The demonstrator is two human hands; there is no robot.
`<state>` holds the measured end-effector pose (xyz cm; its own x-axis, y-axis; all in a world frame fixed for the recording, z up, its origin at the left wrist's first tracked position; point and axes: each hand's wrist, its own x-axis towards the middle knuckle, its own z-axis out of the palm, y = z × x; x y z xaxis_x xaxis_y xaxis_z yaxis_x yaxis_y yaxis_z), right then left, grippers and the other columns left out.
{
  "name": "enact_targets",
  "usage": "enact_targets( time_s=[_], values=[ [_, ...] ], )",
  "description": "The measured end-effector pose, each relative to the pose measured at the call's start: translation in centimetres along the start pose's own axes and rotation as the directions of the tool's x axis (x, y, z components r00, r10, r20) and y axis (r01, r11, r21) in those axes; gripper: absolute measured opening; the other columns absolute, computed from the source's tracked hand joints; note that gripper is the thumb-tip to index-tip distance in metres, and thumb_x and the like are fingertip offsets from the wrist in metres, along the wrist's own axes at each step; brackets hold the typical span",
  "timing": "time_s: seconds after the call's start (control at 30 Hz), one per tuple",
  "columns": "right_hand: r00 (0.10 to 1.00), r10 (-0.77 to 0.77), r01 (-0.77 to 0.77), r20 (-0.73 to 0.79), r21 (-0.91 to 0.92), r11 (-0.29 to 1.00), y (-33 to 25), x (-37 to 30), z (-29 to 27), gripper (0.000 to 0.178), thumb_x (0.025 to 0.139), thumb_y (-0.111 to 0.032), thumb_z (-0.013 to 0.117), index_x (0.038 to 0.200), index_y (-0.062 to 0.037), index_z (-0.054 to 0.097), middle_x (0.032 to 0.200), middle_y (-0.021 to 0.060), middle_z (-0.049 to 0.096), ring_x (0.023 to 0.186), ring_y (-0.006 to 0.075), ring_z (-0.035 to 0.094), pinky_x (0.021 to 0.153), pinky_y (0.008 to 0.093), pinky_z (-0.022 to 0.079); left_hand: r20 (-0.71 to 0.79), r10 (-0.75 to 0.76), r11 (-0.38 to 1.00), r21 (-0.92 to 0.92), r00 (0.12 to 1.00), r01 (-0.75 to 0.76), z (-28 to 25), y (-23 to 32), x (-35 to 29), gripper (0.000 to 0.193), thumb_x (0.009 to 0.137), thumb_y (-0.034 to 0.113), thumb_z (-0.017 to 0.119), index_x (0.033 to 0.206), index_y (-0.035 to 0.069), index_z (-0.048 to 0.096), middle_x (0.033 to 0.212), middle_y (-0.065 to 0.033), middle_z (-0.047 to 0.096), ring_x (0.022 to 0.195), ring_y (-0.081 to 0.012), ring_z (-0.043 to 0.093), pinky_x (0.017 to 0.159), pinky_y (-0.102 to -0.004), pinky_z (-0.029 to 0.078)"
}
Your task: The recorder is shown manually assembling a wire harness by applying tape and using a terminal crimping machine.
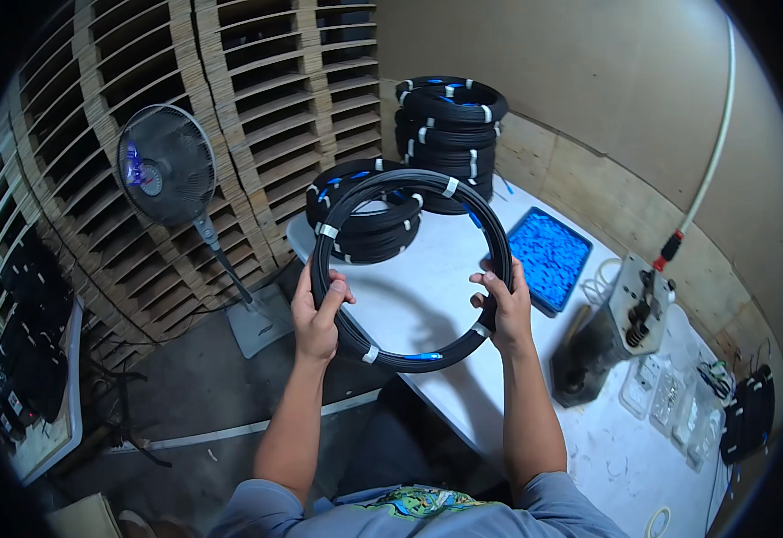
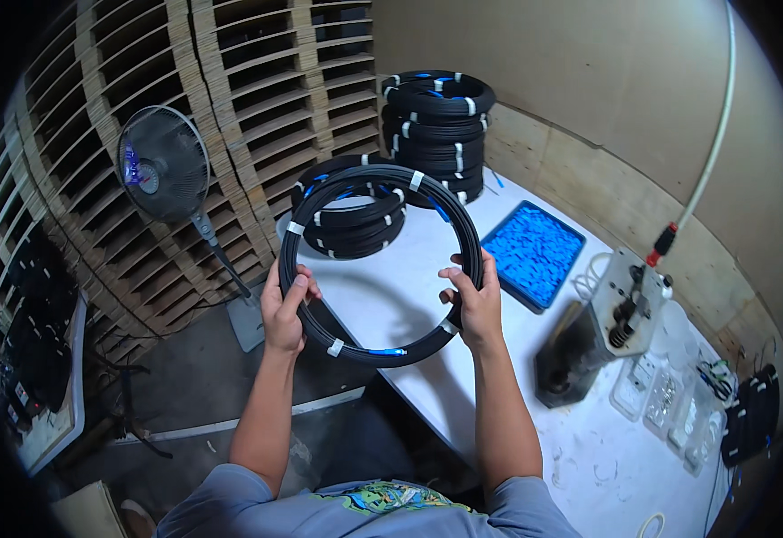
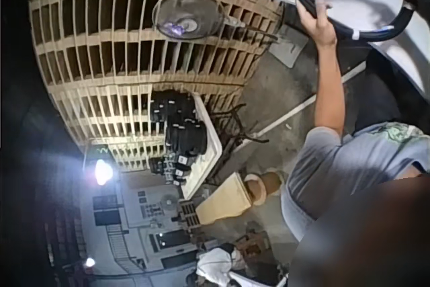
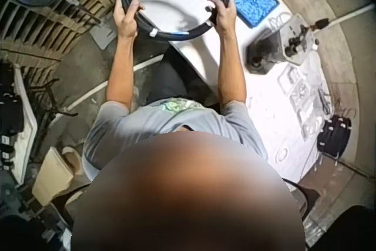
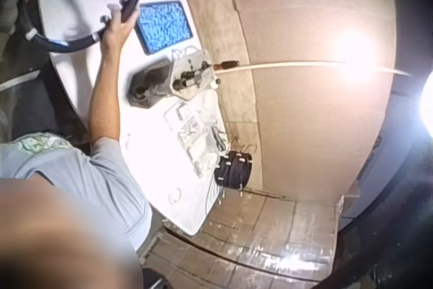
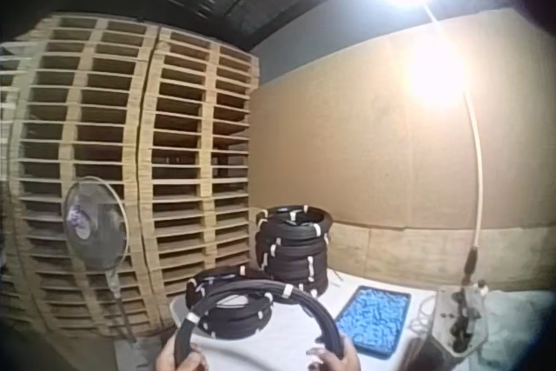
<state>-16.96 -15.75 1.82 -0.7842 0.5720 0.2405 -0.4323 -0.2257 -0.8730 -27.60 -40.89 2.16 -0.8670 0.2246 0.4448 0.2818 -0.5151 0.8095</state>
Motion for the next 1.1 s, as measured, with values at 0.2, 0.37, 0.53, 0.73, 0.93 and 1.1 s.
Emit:
enact_targets(
  time_s=[0.2, 0.37, 0.53, 0.73, 0.93, 1.1],
  values=[
    [0.989, -0.043, 0.053, 0.14, -0.069, 0.996, 4.0, 6.7, 3.5, 0.083, 0.086, 0.01, 0.056, 0.158, -0.0085, 0.02, 0.147, 0.0188, 0.043, 0.128, 0.0323, 0.056, 0.091, 0.0353, 0.054, -0.122, -0.041, 0.989, 0.133, 0.992, 0.057, -3.1, -1.1, 6.7, 0.04, 0.094, 0.005, 0.064, 0.132, -0.004, 0.052, 0.117, -0.0096, 0.062, 0.112, -0.0203, 0.063, 0.102, -0.0367, 0.05],
    [0.998, 0.059, -0.059, -0.008, -0.167, 0.984, 4.8, 15.6, 8.4, 0.07, 0.087, 0.009, 0.05, 0.154, -0.0061, 0.033, 0.123, 0.0172, 0.06, 0.104, 0.0219, 0.06, 0.081, 0.0301, 0.051, -0.125, -0.108, 0.983, 0.135, 0.986, 0.125, -5.2, -1.5, 16.3, 0.049, 0.096, 0.008, 0.065, 0.14, -0.003, 0.048, 0.107, -0.0026, 0.059, 0.1, -0.0112, 0.058, 0.094, -0.0247, 0.049],
    [0.991, 0.105, -0.13, -0.084, -0.403, 0.906, 4.8, 22.6, 11.0, 0.072, 0.083, 0.0, 0.054, 0.153, -0.0045, 0.037, 0.106, 0.0167, 0.067, 0.081, 0.0161, 0.061, 0.074, 0.0294, 0.05, -0.171, -0.135, 0.963, 0.207, 0.976, 0.17, -6.1, -4.2, 24.0, 0.044, 0.091, 0.006, 0.064, 0.132, -0.006, 0.052, 0.098, -0.003, 0.062, 0.083, -0.0112, 0.055, 0.076, -0.0258, 0.045],
    [0.986, 0.154, -0.165, -0.07, -0.576, 0.801, 8.7, 27.6, 11.9, 0.072, 0.08, -0.001, 0.047, 0.151, 0.0028, 0.036, 0.133, 0.0233, 0.06, 0.112, 0.0276, 0.063, 0.094, 0.0308, 0.048, -0.168, -0.256, 0.894, 0.333, 0.952, 0.299, -8.7, -7.9, 27.8, 0.05, 0.091, 0.011, 0.06, 0.137, -0.007, 0.05, 0.124, -0.0157, 0.063, 0.111, -0.0224, 0.06, 0.096, -0.0316, 0.045],
    [0.982, 0.153, -0.187, -0.111, -0.684, 0.705, 12.7, 29.4, 10.4, 0.07, 0.082, -0.008, 0.046, 0.151, -0.0002, 0.037, 0.146, 0.025, 0.049, 0.135, 0.036, 0.049, 0.113, 0.0363, 0.037, -0.305, -0.281, 0.784, 0.474, 0.91, 0.401, -8.5, -9.6, 27.3, 0.062, 0.095, 0.018, 0.058, 0.151, 0.0, 0.037, 0.145, -0.0205, 0.05, 0.129, -0.0298, 0.053, 0.106, -0.0349, 0.042],
    [0.978, 0.2, -0.177, -0.067, -0.774, 0.608, 11.5, 30.4, 9.7, 0.069, 0.081, -0.007, 0.047, 0.15, 0.0001, 0.04, 0.147, 0.0243, 0.049, 0.136, 0.0359, 0.049, 0.112, 0.0369, 0.039, -0.303, -0.297, 0.741, 0.525, 0.906, 0.418, -7.8, -9.8, 27.8, 0.066, 0.097, 0.026, 0.057, 0.155, 0.004, 0.031, 0.152, -0.0208, 0.042, 0.137, -0.0312, 0.045, 0.112, -0.0377, 0.036]
  ],
)
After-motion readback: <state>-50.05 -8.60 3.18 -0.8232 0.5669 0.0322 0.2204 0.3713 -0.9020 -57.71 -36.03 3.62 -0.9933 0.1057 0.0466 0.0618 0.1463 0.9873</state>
